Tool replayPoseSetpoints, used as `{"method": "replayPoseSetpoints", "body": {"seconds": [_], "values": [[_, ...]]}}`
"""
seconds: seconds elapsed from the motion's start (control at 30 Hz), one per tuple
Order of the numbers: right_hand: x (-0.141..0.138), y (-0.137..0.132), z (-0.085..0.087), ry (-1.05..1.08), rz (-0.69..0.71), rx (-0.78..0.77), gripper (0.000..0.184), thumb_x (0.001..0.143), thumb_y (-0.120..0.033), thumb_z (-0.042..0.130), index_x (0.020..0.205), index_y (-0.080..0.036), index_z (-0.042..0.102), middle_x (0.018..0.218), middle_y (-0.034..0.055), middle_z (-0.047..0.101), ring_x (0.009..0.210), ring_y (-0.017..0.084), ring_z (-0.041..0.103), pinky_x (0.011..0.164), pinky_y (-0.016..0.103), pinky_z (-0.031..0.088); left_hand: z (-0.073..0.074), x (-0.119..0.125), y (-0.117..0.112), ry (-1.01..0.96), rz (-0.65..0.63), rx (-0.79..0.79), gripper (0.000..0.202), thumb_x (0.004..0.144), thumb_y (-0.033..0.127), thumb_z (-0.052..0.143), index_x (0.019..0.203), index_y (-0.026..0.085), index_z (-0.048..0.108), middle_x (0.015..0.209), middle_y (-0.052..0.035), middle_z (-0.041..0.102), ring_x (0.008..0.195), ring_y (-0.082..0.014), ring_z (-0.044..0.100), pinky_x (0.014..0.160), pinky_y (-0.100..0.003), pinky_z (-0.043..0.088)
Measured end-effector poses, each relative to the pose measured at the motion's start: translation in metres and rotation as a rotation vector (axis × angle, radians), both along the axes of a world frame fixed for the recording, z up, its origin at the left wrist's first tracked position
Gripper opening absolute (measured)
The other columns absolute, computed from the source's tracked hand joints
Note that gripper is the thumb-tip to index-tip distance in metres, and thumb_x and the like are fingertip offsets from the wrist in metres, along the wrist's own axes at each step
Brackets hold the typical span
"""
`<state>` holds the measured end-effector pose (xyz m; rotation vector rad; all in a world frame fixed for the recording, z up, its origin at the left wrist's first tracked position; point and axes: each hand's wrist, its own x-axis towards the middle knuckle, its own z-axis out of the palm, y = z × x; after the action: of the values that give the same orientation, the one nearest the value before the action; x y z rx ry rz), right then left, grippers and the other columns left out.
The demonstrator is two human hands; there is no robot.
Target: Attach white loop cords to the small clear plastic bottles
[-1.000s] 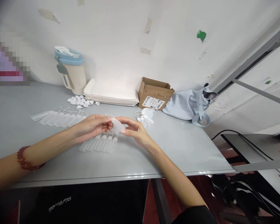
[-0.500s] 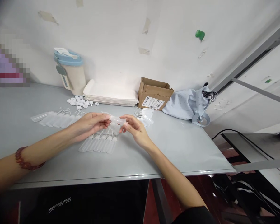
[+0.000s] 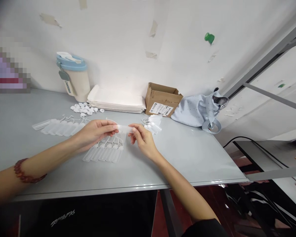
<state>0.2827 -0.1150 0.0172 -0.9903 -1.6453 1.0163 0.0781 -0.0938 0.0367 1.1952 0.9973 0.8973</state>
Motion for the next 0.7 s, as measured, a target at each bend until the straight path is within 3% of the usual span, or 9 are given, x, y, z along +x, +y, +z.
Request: {"method": "replayPoseSetpoints", "body": {"seconds": [0.27,0.47,0.57,0.7], "values": [[-0.001,0.000,0.008,0.126,0.040,-0.210,0.034,0.087,-0.049,0.053,0.095,-0.016,0.059,0.064,-0.0052,0.047,0.047,0.007,0.047,0.049,0.026,0.045,0.001,0.001,-0.002,0.210,0.023,0.209,0.028,0.073,0.040,0.071,0.086,0.016,0.070,0.080,-0.0035,0.070,0.072,-0.0151,0.058,0.062,-0.025,0.042],[0.001,0.003,0.010,0.239,0.100,-0.397,0.032,0.082,-0.047,0.060,0.089,-0.015,0.059,0.063,-0.0055,0.045,0.046,0.006,0.042,0.043,0.024,0.044,-0.004,0.001,-0.006,0.281,0.017,0.496,0.024,0.079,0.038,0.065,0.087,0.015,0.068,0.082,-0.0039,0.068,0.077,-0.0165,0.060,0.068,-0.028,0.045],[0.001,0.004,0.008,0.187,0.100,-0.361,0.033,0.084,-0.048,0.057,0.092,-0.015,0.059,0.065,-0.0036,0.050,0.049,0.008,0.048,0.048,0.027,0.047,-0.007,0.000,-0.006,0.325,0.047,0.588,0.024,0.080,0.037,0.064,0.089,0.016,0.068,0.085,-0.0040,0.068,0.079,-0.0166,0.060,0.073,-0.029,0.046],[0.000,0.000,0.005,-0.018,0.053,-0.121,0.031,0.090,-0.042,0.051,0.100,-0.015,0.059,0.069,-0.0013,0.055,0.055,0.009,0.053,0.057,0.027,0.047,-0.002,0.001,-0.006,0.276,0.057,0.496,0.026,0.078,0.039,0.066,0.091,0.016,0.068,0.087,-0.0039,0.069,0.079,-0.0169,0.061,0.072,-0.028,0.048]]}}
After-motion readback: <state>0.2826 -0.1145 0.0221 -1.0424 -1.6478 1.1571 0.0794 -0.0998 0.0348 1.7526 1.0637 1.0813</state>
